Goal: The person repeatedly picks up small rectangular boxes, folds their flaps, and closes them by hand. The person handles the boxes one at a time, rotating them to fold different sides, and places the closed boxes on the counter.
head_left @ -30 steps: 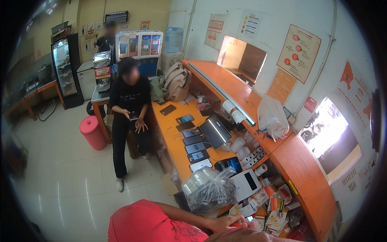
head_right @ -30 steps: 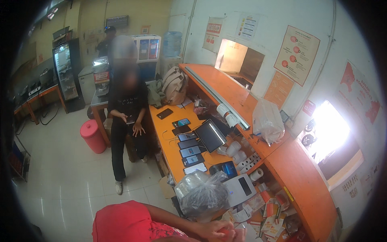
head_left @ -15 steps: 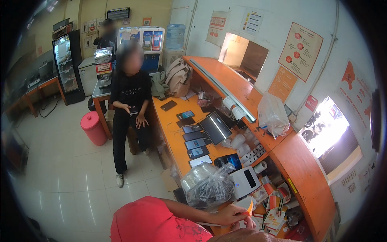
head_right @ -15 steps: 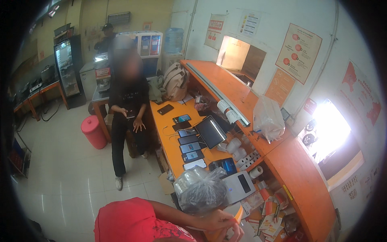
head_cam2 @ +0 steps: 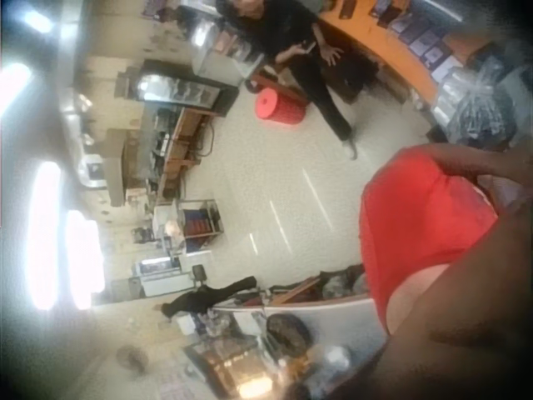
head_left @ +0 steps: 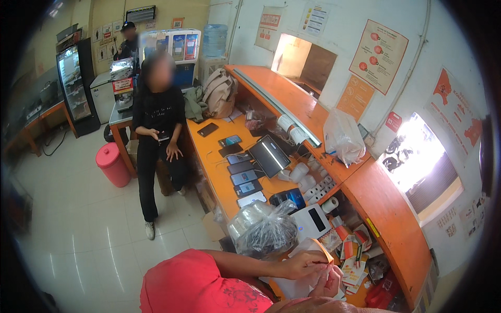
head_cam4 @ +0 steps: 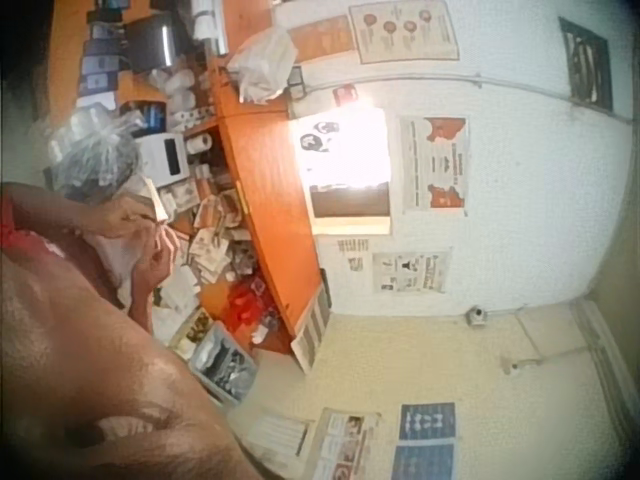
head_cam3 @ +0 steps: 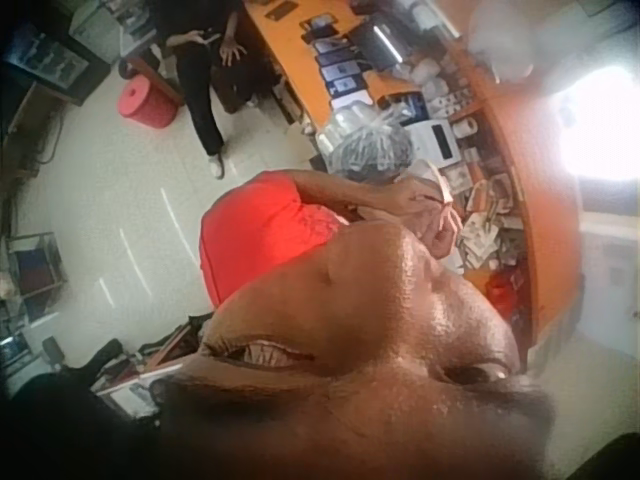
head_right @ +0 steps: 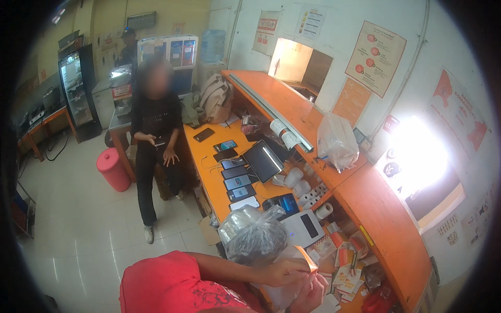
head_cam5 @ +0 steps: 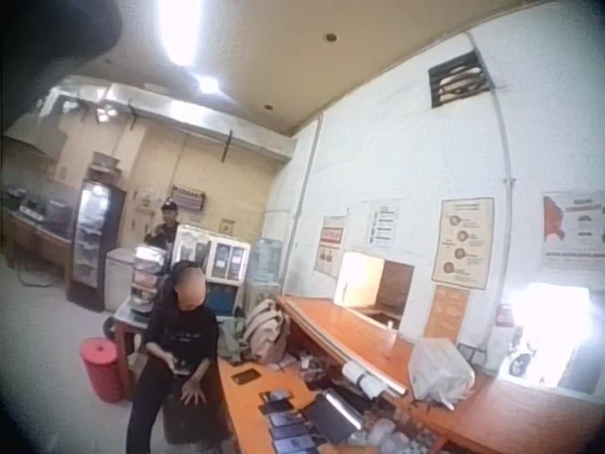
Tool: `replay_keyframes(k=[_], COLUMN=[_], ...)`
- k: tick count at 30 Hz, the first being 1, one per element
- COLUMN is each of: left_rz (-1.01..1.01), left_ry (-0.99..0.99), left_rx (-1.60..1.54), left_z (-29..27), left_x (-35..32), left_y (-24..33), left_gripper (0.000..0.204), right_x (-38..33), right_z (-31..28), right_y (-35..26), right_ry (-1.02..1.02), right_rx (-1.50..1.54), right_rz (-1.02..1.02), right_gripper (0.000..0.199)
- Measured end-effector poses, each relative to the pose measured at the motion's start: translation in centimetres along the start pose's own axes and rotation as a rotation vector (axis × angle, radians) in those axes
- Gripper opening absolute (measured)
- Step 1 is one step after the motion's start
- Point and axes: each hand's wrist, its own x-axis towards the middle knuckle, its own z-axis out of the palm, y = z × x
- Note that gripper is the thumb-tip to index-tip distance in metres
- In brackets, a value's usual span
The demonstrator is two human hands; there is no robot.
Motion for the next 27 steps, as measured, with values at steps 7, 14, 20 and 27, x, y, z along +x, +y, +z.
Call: replay_keyframes(k=[7,14,20,27], left_rz=[-0.075,-0.208,-0.178,-0.35], left_ry=[-0.087,-0.128,-0.13,-0.122], left_rx=[0.158,0.108,0.089,-0.035], left_z=[-1.6,-1.6,-0.6,0.3], left_x=[-1.2,-2.3,-3.3,-4.7], left_y=[0.9,0.8,-0.1,-1.8], left_gripper=[0.018,0.011,0.013,0.017], right_x=[2.0,1.6,0.0,-1.7], right_z=[0.3,-0.8,-1.2,-1.4], right_y=[-3.8,-4.8,-4.7,-3.4], right_ry=[0.002,-0.152,-0.108,-0.009], right_rx=[0.025,-0.092,-0.084,0.061], right_rz=[0.235,0.072,0.109,0.245], right_gripper=[0.01,0.01,0.011,0.01])
